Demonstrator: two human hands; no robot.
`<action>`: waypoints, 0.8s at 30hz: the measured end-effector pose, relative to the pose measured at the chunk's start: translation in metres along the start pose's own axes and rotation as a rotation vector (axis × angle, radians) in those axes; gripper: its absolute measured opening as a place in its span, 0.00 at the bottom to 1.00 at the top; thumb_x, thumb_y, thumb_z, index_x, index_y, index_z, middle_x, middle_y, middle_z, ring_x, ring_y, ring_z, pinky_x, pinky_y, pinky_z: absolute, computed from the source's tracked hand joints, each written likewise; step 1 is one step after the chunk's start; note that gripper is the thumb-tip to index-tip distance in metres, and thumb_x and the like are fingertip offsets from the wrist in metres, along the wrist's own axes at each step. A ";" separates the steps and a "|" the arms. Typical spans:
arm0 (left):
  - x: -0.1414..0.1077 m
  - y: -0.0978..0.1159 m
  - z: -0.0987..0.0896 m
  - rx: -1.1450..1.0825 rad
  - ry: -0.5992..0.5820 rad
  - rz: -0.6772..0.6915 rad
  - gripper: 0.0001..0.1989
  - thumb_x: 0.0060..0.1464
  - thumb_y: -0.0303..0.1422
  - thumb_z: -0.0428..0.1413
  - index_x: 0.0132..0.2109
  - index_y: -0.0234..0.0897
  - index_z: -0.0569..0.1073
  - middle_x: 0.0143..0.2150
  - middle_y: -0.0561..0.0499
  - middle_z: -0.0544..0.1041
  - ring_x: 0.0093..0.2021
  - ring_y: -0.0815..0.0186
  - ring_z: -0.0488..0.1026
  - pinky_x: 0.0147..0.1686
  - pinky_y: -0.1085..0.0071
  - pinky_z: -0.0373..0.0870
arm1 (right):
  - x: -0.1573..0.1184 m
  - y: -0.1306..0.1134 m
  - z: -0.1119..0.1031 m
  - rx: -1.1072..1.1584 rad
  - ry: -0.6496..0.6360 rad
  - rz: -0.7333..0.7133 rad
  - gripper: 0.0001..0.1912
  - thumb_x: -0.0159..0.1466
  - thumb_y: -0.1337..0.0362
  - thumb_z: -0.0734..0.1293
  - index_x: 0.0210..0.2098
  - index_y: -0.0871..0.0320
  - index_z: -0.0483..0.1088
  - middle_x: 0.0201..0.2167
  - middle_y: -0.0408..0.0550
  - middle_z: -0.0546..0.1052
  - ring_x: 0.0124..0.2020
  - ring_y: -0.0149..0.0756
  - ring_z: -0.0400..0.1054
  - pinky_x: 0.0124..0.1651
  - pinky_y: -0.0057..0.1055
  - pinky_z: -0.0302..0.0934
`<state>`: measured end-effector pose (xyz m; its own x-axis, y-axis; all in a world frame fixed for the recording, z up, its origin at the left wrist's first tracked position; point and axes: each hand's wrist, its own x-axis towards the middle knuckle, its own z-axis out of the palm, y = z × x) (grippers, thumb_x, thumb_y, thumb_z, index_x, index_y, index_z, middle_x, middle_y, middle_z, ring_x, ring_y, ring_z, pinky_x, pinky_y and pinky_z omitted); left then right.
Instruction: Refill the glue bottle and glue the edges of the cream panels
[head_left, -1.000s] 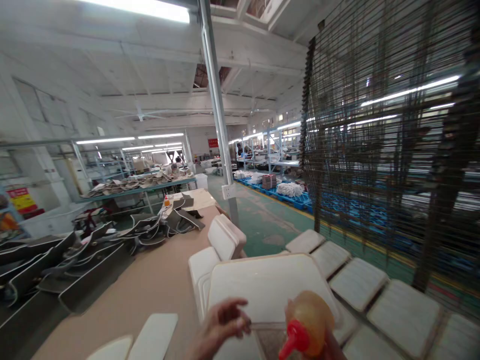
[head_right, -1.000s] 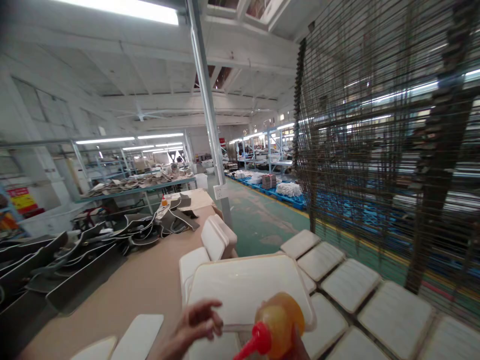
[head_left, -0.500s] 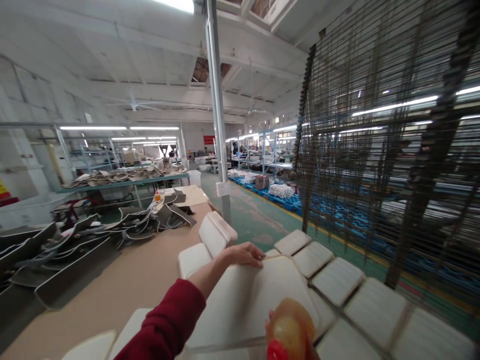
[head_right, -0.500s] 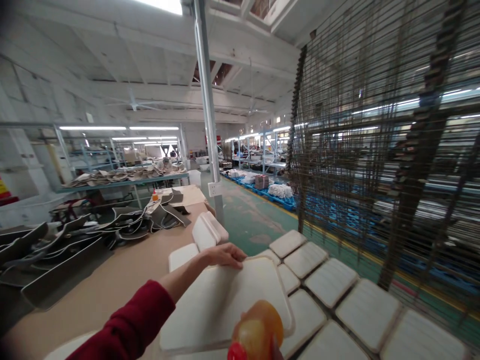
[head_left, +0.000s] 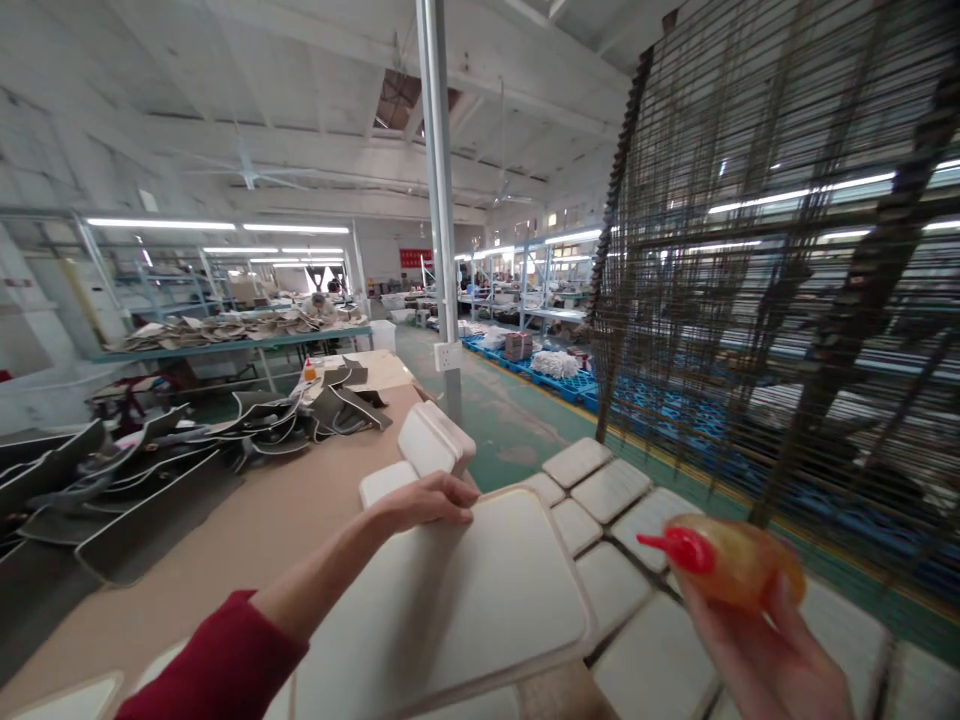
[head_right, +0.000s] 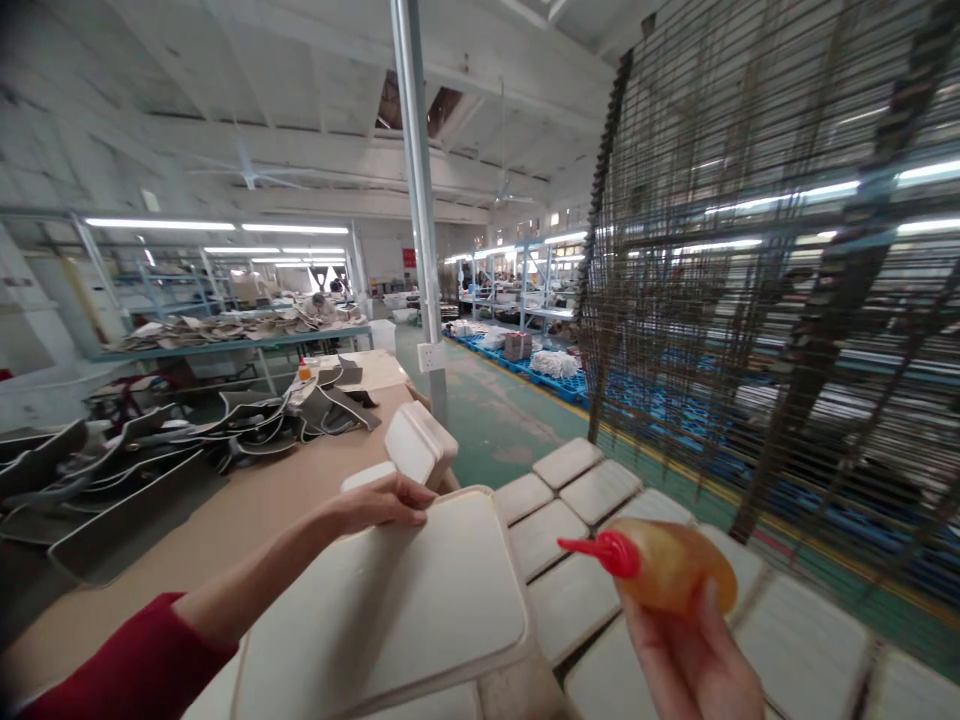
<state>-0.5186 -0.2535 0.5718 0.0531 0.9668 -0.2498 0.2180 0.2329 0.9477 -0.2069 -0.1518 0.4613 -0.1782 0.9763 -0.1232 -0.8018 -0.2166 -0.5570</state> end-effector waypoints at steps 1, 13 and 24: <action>-0.005 0.001 0.001 0.036 -0.017 0.013 0.08 0.41 0.32 0.63 0.27 0.30 0.74 0.22 0.56 0.70 0.22 0.73 0.62 0.23 0.78 0.54 | 0.004 -0.005 0.008 0.022 0.024 -0.006 0.26 0.56 0.51 0.71 0.51 0.52 0.69 0.55 0.44 0.69 0.56 0.39 0.62 0.60 0.36 0.55; -0.035 0.023 0.013 0.241 -0.220 0.078 0.12 0.45 0.36 0.59 0.23 0.33 0.68 0.20 0.59 0.58 0.23 0.74 0.52 0.25 0.74 0.46 | 0.004 -0.023 0.041 -0.189 -0.156 -0.223 0.31 0.38 0.58 0.81 0.42 0.49 0.74 0.46 0.43 0.76 0.38 0.35 0.72 0.40 0.25 0.70; -0.043 0.031 0.023 0.171 -0.232 0.020 0.10 0.42 0.35 0.62 0.24 0.32 0.74 0.20 0.57 0.66 0.23 0.74 0.58 0.23 0.77 0.53 | 0.008 -0.038 0.046 -0.350 -0.414 -0.265 0.32 0.45 0.57 0.77 0.49 0.48 0.71 0.49 0.52 0.74 0.47 0.51 0.70 0.45 0.37 0.69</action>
<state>-0.4920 -0.2902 0.6074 0.2762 0.9168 -0.2883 0.3744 0.1737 0.9109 -0.2040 -0.1361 0.5195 -0.2618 0.9002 0.3481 -0.6263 0.1159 -0.7709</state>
